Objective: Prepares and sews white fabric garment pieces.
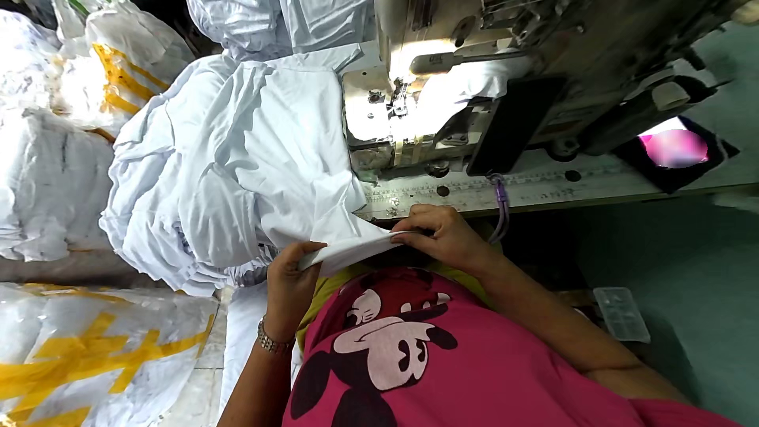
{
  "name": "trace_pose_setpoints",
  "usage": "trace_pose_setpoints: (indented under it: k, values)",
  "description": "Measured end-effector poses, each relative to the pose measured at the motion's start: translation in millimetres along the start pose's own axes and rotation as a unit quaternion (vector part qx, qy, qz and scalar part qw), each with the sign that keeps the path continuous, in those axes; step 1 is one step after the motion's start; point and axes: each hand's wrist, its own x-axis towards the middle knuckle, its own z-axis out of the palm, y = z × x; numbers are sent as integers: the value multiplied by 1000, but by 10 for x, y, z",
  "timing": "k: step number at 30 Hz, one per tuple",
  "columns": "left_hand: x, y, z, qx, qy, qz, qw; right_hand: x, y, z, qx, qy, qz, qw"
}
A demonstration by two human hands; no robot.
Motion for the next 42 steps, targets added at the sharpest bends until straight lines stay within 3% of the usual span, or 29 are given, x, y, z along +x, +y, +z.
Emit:
trace_pose_setpoints:
  k: [7,10,13,18,21,30,34,42]
  values:
    - [419,112,102,36,-37,-41,998,42,54,-31,-26,-38,-20,999]
    - [951,280,177,71,-50,28,996,87,8,-120,103,-54,1,993]
    - [1624,448,316,178,-83,120,973,162,-33,-211,255,4,125,959]
    - [2588,454,892,340,-222,8,914,448,244,-239,355,140,270,884]
    - [2885,325,1222,314,-197,-29,928,613,349,-241,361,172,288,870]
    - [3105,150,1334,230,-173,-25,957,732,366,-189,384,206,279,856]
    - [3157,119,1391,229,-169,-71,956,772,300,-183,383,218,301,845]
    - [3054,93,1460,232,-113,-6,966,743,269,-169,385,240,291,842]
